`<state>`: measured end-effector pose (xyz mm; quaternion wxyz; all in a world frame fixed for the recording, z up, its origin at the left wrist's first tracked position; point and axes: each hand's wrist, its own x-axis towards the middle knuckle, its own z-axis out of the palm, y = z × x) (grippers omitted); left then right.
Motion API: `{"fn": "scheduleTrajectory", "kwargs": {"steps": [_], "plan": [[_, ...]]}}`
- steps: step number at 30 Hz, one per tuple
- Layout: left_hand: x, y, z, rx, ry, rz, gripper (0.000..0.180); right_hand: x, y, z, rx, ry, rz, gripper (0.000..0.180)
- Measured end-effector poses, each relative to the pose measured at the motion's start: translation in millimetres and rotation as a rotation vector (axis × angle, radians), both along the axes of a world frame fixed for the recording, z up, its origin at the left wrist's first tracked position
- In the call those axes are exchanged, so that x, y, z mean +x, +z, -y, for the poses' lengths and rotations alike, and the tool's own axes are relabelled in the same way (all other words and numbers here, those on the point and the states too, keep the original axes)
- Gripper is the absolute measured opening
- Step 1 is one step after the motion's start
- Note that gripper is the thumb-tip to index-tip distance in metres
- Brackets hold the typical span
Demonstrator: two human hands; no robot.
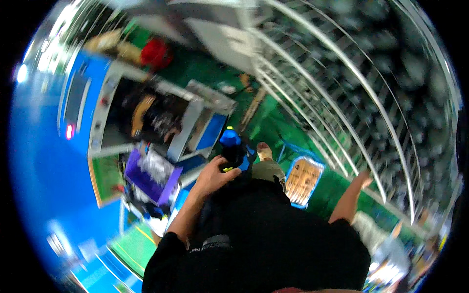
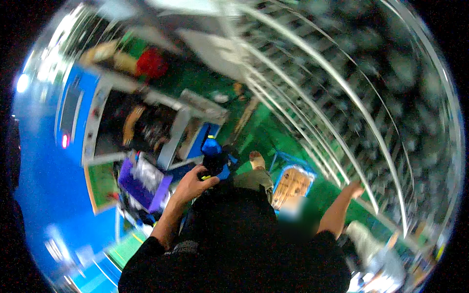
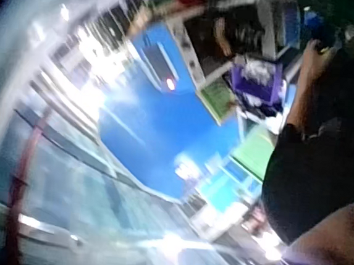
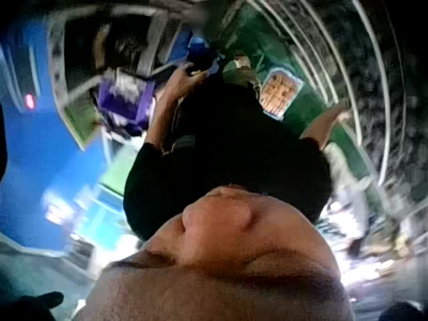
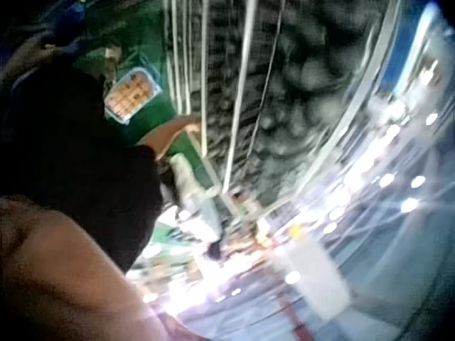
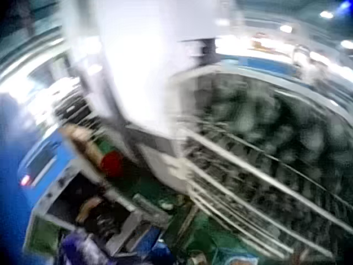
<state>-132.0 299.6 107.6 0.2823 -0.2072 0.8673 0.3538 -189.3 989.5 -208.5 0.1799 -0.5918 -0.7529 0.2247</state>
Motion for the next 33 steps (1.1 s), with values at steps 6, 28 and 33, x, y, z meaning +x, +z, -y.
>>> {"fn": "scheduleTrajectory", "kwargs": {"steps": [6,28,33], "plan": [[165.8,-11.0,105.4,0.559,0.958,-0.239,0.061,-27.1,-21.0,241.7,-0.013,1.174,0.798,0.039],[484.0,-181.1,218.6,-0.731,1.243,-0.223,0.037,30.8,178.9,791.0,-0.419,2.566,0.754,0.04],[497.9,-148.4,79.8,-0.64,1.448,-0.187,0.039,34.1,178.9,828.3,-0.279,2.698,0.775,0.039]]}}
